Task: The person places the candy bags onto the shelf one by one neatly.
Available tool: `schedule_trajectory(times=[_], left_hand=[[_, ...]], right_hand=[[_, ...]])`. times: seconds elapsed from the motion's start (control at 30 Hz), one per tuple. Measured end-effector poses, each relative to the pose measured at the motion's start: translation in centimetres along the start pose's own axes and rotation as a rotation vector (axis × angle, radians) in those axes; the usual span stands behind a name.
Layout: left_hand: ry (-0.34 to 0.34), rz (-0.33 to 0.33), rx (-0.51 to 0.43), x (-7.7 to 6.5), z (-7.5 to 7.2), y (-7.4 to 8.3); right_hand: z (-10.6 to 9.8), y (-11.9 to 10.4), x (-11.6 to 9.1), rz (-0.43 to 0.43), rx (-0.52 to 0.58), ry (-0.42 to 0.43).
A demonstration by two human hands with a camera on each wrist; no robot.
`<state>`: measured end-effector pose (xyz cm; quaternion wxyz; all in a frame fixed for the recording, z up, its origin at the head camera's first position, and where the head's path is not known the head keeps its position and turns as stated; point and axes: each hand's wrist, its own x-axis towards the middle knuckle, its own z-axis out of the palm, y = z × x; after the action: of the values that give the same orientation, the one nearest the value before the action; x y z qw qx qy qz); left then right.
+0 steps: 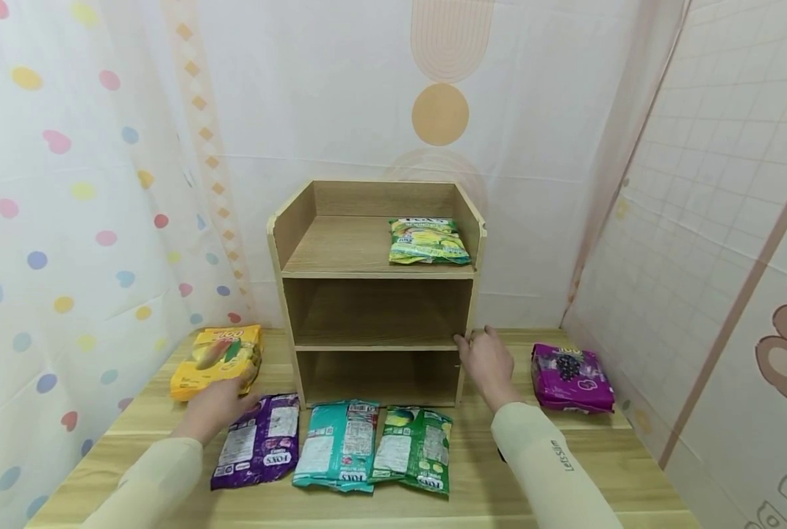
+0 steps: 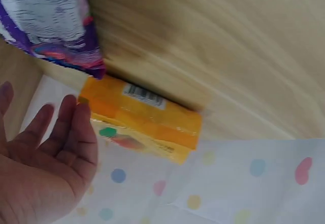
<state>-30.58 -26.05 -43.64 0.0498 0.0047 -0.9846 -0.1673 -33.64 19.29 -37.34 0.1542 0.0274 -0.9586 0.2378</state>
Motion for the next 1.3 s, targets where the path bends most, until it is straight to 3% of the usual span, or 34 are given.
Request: schedule_trajectory(times=[0.13,0.3,0.47,0.73,1.07,1.3], left_hand=[[-0.065,-0.075,0.015,-0.9,-0.1,-0.9],[-0.203,-0.162,0.081,-1.1,0.4,-1.8],[-0.286,-0.181,0.081,-0.9,1.1,-2.3],[-0.209,-0.132,0.012,-1.0,1.9,-3.1],[-0.15,-0.16,-0.13,-0.5,1.5,-3.5],[-0.172,-0.196,-0.383,0.0,-0.4,-3.2]], right_hand=[[0.0,0.1,0.0,0.001,-0.001,-0.004],[0.1,0.2,0.0,-0.019,-0.002,0.005],[0.2,0.3,0.1,-0.029,-0.01,0.008],[0.1,0.2,0.1,-0.037,-0.008,0.014],[0.4,0.2,0.1,-0.038,0.001,0.023],[0.3,0.2,0.0,-0.03,-0.008,0.023]])
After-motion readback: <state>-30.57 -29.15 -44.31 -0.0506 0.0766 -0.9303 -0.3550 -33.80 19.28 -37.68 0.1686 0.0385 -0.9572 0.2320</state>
